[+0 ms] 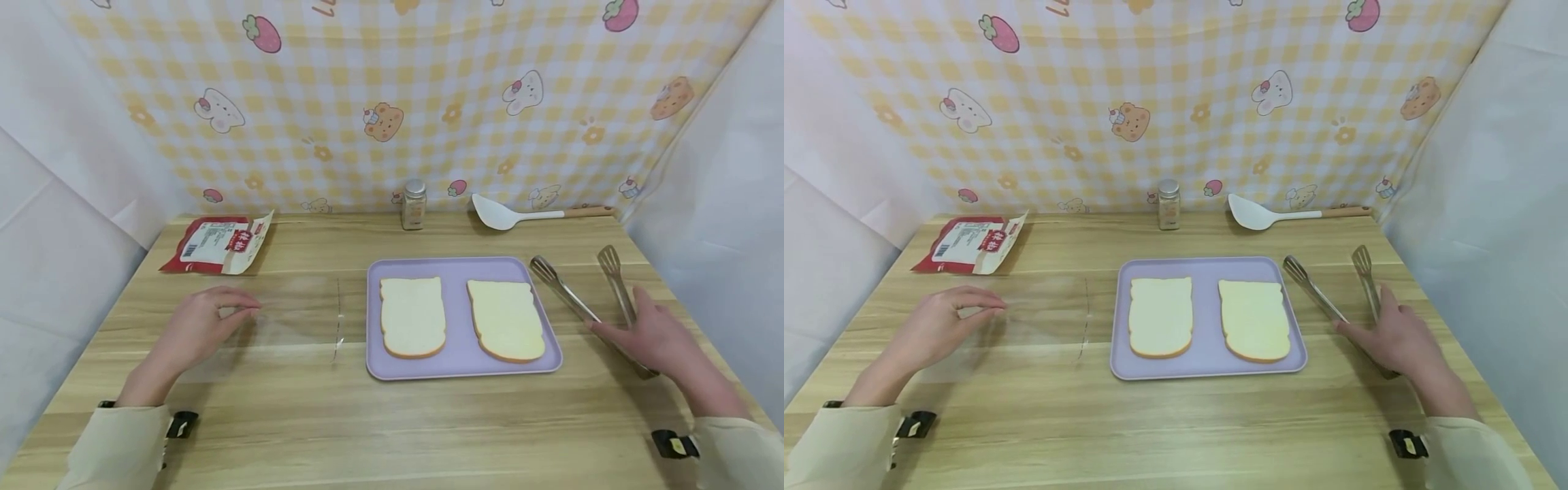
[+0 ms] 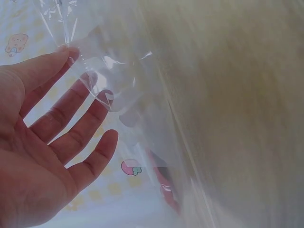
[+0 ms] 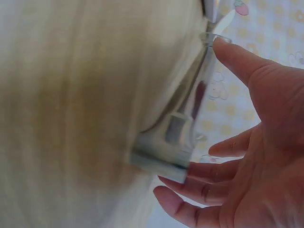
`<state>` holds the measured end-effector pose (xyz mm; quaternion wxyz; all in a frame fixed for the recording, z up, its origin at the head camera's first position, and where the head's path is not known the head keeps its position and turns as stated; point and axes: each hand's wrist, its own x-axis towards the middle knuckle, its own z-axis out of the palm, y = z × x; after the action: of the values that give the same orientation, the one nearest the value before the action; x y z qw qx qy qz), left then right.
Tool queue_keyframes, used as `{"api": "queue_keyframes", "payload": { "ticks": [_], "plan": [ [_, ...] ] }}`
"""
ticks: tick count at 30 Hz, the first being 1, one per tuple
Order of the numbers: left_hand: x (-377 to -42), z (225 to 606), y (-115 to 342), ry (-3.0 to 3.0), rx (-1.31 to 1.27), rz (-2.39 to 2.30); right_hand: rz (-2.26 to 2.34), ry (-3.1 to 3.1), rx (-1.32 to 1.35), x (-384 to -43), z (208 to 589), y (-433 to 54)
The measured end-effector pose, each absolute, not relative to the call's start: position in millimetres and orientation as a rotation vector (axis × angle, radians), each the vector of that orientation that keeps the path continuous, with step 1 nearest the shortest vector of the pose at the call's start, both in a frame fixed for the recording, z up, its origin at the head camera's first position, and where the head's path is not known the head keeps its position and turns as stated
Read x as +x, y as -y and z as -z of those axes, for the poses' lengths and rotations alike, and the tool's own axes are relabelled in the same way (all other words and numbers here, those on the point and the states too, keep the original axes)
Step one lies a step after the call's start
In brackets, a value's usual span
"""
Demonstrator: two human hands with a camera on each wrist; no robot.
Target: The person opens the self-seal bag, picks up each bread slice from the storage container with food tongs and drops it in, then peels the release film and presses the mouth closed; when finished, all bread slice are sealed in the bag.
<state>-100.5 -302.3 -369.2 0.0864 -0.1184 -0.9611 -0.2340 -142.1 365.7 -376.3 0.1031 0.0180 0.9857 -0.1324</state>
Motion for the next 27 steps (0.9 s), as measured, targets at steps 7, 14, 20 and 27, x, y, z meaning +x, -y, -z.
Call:
{"api": "queue_keyframes", "payload": {
  "ticks": [7, 14, 20, 27],
  "plan": [
    [-100.6, 369.0, 301.9, 2.885, -0.341, 0.719, 0.386, -2.949, 0.059, -143.2, 388.3, -368.0],
    [-100.5, 369.3, 301.9, 2.861, -0.368, 0.7, 0.405, -2.928, 0.096, -146.7, 390.8, -368.1],
    [-100.7, 369.7, 301.9, 2.874, -0.363, 0.697, 0.481, -2.911, 0.082, -148.4, 392.9, -365.2],
    [-100.7, 372.2, 302.2, 2.885, -0.359, 0.706, 0.606, -2.862, 0.153, -148.9, 389.1, -367.0]
  ]
}}
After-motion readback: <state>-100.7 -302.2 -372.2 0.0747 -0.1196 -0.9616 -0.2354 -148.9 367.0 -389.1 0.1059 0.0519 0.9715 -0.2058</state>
